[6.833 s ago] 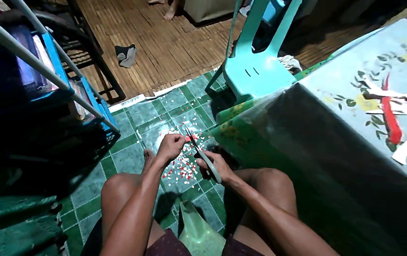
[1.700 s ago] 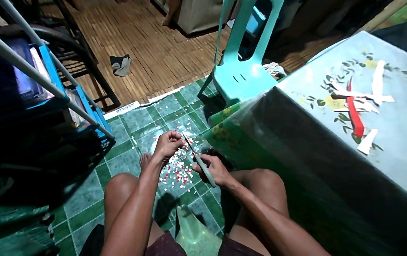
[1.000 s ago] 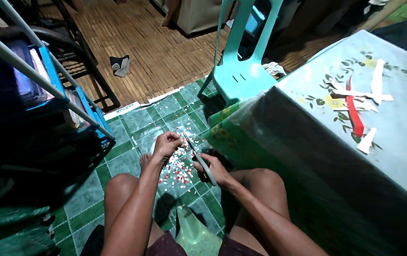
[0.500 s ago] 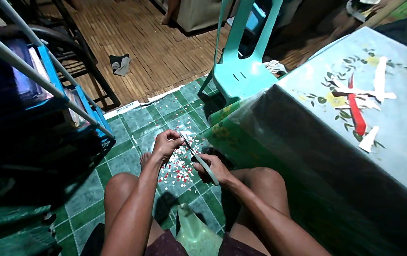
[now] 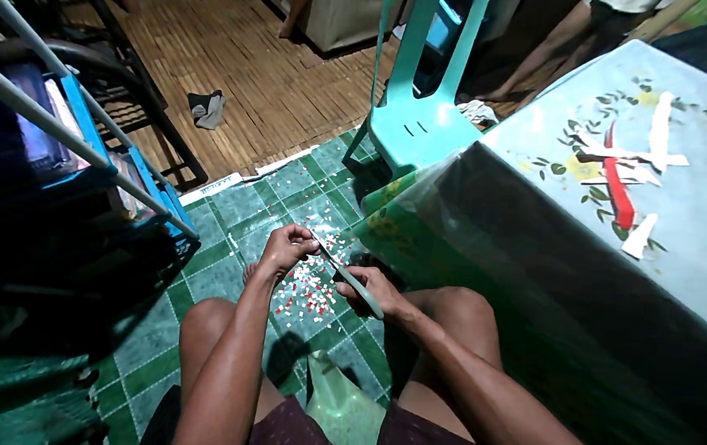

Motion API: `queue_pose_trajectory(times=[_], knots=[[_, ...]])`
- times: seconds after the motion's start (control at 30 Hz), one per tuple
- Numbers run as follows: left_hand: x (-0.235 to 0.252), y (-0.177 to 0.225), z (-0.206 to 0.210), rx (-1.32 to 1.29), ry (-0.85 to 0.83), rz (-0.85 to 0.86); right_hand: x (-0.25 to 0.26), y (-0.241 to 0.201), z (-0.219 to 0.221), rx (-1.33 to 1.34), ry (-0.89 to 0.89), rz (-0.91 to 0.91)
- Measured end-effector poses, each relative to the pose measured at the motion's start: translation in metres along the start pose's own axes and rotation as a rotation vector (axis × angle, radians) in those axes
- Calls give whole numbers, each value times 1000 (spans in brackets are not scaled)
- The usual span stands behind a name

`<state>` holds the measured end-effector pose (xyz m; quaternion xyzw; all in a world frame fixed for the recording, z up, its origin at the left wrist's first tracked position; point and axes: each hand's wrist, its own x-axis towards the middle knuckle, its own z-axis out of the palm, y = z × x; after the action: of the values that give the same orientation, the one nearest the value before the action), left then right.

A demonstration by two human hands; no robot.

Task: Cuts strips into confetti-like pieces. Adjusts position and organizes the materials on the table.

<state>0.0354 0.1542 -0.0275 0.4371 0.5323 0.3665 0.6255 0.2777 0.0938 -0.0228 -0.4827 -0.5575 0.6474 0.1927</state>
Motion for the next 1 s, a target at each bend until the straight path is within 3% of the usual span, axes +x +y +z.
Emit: queue_pose_trajectory(times=[0.27, 0.67, 1.0], knots=[[-3, 9, -7, 176, -64, -139, 1, -3, -5, -3, 75, -5], [-3, 6, -4, 152, -3, -108, 0, -4, -3, 0, 68, 33], [9, -17, 14, 175, 10, -296, -8, 7, 1, -35, 76, 208]])
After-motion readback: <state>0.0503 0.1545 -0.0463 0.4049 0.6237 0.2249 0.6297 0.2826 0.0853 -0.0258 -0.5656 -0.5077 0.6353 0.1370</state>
